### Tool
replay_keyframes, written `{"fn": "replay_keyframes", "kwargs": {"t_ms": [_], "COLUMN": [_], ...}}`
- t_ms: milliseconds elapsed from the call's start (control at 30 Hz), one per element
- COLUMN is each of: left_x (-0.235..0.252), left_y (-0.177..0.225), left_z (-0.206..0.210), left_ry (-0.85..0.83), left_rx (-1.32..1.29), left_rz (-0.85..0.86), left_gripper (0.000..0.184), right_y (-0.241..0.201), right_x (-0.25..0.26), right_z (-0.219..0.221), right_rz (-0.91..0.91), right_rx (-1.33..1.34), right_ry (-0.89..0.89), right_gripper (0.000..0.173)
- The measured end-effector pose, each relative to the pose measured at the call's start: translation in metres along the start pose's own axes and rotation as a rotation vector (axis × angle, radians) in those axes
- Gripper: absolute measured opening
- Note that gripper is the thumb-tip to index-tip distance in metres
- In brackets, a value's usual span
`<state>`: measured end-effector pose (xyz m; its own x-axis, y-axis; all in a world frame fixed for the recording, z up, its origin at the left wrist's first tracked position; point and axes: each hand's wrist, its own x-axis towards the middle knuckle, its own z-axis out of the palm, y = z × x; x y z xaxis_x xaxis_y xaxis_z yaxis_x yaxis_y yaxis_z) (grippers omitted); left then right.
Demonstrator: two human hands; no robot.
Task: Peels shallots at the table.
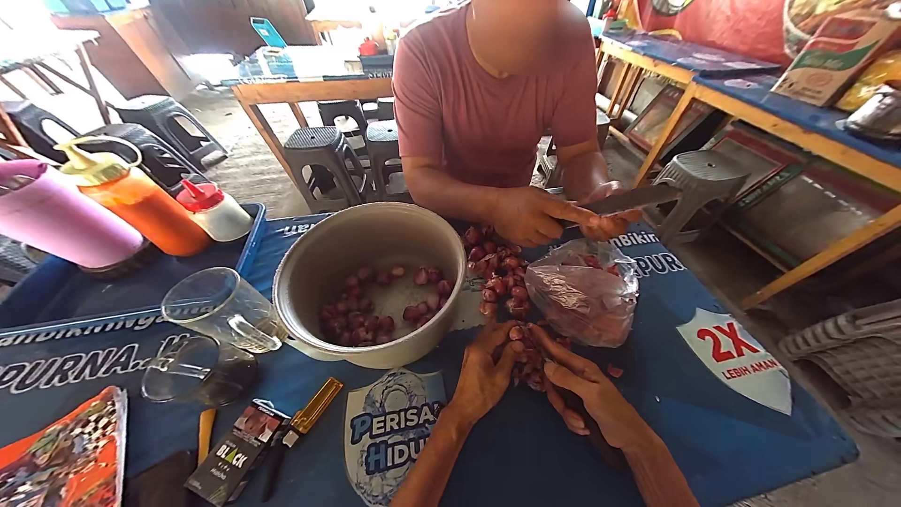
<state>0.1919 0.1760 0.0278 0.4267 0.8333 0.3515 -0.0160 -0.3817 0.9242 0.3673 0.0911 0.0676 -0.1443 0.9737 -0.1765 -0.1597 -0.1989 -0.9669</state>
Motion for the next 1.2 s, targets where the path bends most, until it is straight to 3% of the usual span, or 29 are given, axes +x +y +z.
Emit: {"fn": "replay_keyframes", "kwargs": {"t_ms": [267, 533, 667, 900, 1033, 1200], "left_x": [-0.001, -0.004, -0.003, -0.001, -0.002, -0.002], "left_y": [-0.001, 0.003, 0.003, -0.001, -0.001, 0.0], "left_z": [0.003, 0.008, 0.008, 0.004, 0.005, 0.005], "left_ry": [0.03, 0.078, 0.08, 0.049, 0.063, 0.069], "left_rx": [0.096, 0.312, 0.309, 0.159, 0.152, 0.146], "left_rz": [0.069, 0.166, 0.175, 0.08, 0.076, 0.074], "left_gripper": [0.028, 0.03, 0.031, 0.032, 0.032, 0.03], "right_y": [-0.001, 0.004, 0.004, -0.001, 0.002, 0.004], "right_x": [0.002, 0.008, 0.008, 0.006, 0.005, 0.007], "right_z": [0.005, 0.019, 0.016, 0.006, 0.008, 0.012], "right_rz": [0.061, 0.012, 0.02, 0.153, 0.079, 0.038], "right_rx": [0.087, 0.015, 0.047, 0.348, 0.277, 0.125], "right_ry": [0.005, 0.153, 0.166, 0.046, 0.029, 0.107], "right_gripper": [0.058, 0.051, 0.05, 0.054, 0.058, 0.052]}}
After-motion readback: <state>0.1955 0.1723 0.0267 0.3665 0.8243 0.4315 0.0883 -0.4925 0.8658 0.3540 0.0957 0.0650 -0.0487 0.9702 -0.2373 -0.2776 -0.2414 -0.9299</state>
